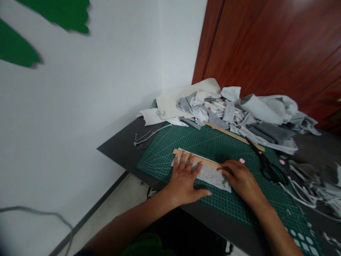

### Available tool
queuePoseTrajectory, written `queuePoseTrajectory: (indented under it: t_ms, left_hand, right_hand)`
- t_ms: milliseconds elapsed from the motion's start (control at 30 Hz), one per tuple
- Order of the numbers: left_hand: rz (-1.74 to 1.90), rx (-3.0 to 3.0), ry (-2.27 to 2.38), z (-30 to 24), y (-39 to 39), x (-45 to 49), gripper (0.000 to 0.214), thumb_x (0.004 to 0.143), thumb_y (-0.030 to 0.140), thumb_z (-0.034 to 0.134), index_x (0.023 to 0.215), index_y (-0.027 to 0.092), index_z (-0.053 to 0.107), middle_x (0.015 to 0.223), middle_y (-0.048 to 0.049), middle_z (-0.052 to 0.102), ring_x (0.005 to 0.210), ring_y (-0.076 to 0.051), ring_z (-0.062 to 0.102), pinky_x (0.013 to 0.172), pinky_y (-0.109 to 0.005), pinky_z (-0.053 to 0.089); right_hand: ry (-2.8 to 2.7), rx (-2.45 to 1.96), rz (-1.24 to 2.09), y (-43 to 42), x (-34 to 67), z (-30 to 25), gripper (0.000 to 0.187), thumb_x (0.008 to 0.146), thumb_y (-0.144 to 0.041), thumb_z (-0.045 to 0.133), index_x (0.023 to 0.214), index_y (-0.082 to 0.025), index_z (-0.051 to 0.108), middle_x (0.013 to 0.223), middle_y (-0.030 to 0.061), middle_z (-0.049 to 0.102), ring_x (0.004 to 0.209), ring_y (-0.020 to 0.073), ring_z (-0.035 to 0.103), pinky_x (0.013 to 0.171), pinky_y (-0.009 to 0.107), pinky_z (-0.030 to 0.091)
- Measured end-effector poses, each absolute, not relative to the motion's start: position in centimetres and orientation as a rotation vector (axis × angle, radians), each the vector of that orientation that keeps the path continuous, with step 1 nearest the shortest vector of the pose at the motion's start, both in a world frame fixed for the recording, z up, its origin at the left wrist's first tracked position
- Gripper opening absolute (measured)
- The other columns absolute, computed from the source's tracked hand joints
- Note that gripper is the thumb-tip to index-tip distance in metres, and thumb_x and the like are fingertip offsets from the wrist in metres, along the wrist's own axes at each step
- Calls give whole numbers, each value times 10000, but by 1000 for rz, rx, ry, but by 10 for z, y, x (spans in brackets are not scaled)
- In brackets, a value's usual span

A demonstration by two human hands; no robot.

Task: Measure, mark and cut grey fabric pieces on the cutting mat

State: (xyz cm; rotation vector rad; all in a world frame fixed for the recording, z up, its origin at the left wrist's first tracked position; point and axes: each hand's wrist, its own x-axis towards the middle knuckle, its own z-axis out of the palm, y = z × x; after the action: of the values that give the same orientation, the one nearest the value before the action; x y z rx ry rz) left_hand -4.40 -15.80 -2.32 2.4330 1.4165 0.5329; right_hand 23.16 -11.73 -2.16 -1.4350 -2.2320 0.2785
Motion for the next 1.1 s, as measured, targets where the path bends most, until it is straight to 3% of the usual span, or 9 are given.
queuePoseTrajectory:
  t_ms: [200,433,933,1100]
  left_hand:
    - [512,2430,1423,-23,-158,-43,1073,803,924,505,1607,223,395,1727,-176,166,1590,-472,-15,1234,-748,8]
    - [547,2452,1434,-25,-159,-42,1037,841,903,473,1603,205,397,1726,-180,173,1603,-427,-23,1260,-700,10]
    - [520,2489,1450,-24,-157,-45,1041,821,940,428,1600,250,401,1718,-151,232,1593,-468,38,1208,-785,-10]
    - [510,2530,1489,-30,-155,-43,1052,808,940,457,1601,252,396,1716,-161,233,1590,-474,43,1207,-780,-12]
  right_hand:
    - [-2211,-1438,277,-116,232,-23,297,964,-501,584,963,-258,755,1013,85,769,982,296,726,909,440,545]
    - [-2206,-1416,270,-118,231,-21,286,968,-490,582,984,-257,747,1022,87,772,984,295,728,923,444,545]
    - [-2208,-1379,287,-115,233,-21,261,954,-467,605,973,-252,752,1006,95,766,970,296,725,909,456,563]
    - [-2204,-1421,277,-118,233,-15,258,949,-451,632,1001,-230,754,1111,122,749,1052,309,702,977,477,535]
